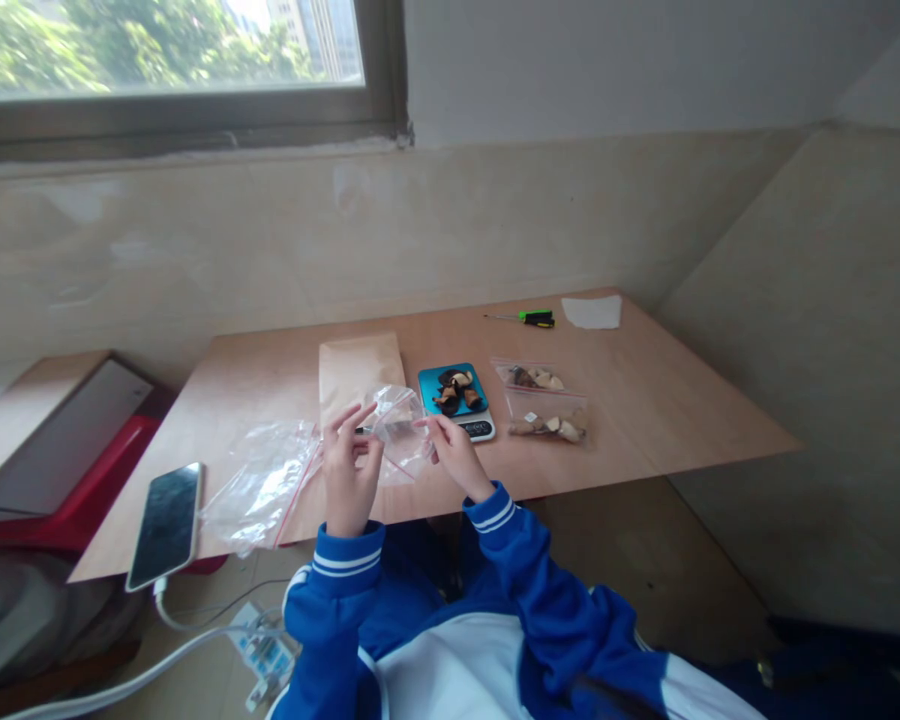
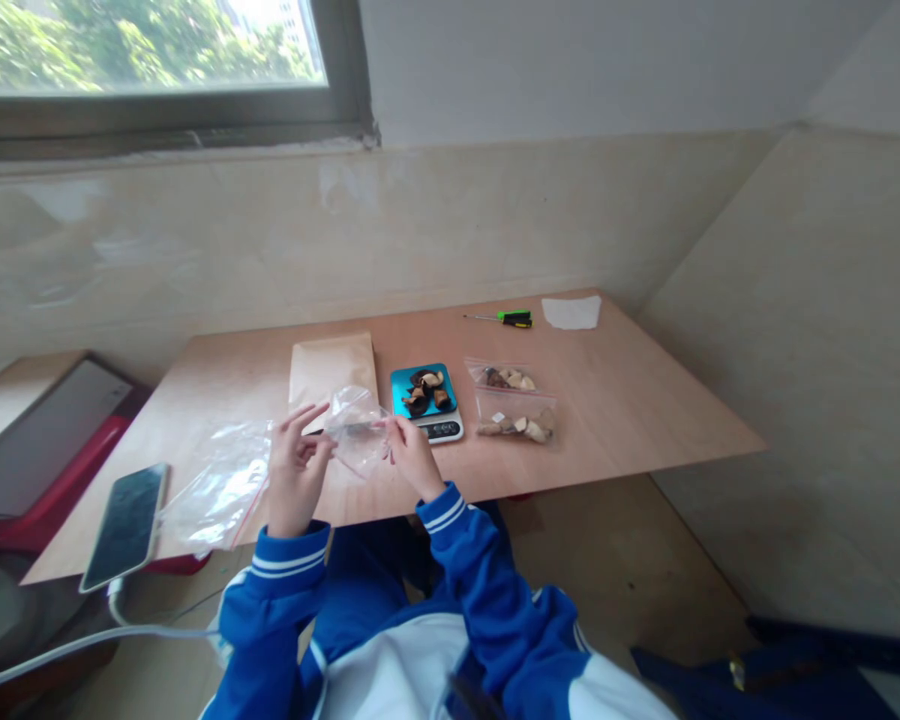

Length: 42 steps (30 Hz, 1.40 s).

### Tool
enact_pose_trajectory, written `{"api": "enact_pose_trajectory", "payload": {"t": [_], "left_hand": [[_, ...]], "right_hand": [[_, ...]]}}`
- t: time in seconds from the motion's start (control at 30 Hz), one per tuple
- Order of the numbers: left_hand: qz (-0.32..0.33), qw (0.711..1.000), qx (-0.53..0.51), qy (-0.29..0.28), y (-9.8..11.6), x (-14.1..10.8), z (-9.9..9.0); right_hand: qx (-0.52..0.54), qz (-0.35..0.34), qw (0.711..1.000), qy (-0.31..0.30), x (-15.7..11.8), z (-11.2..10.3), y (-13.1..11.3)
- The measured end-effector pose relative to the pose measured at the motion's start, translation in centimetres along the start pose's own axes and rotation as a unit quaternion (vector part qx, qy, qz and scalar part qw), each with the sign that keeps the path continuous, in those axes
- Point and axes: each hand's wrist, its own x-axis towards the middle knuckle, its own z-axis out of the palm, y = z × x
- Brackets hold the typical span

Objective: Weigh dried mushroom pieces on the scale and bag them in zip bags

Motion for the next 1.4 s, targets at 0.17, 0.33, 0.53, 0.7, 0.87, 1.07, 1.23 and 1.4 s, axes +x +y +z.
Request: {"api": "enact_pose_trajectory", "payload": {"t": [0.17, 0.33, 0.53, 0.7, 0.87, 1.07, 1.23, 1.4], "left_hand": [[0.073, 0.982, 0.037, -0.173, 0.9, 0.1, -1.6], [0.073, 0.951, 0.089, -0.286, 0.8, 0.1, -2.3], [0.065, 0.951, 0.11, -0.281, -0.3, 0.0, -1.9], [0.084, 0.959, 0.102, -0.249, -0.2, 0.2, -1.9], [0.093, 0.965, 0.108, -0.218, -0.7, 0.2, -1.9], [0.097, 0.973, 0.106, -0.182, -1.7, 0.2, -1.7], [0.101, 0.973, 0.107, -0.176, -1.6, 0.3, -1.5], [0.095, 0.977, 0.107, -0.157, -1.8, 0.2, -1.6]], "right_hand": [[-0.001, 0.01, 0.999, -0.044, 0.1, -0.8, -0.2], [-0.038, 0.002, 0.995, -0.093, -0.2, -1.3, -0.7], [-0.198, -0.093, 0.975, -0.019, 1.1, -2.2, 0.5], [-0.375, -0.15, 0.914, 0.041, 4.1, -3.3, 2.3], [-0.406, -0.157, 0.9, 0.026, 6.1, -4.1, 3.7], [-0.43, -0.181, 0.884, -0.005, 6.9, -5.1, 4.4], [-0.442, -0.186, 0.878, -0.014, 6.6, -5.2, 4.4], [-0.445, -0.172, 0.879, -0.003, 6.3, -4.6, 4.6]]}}
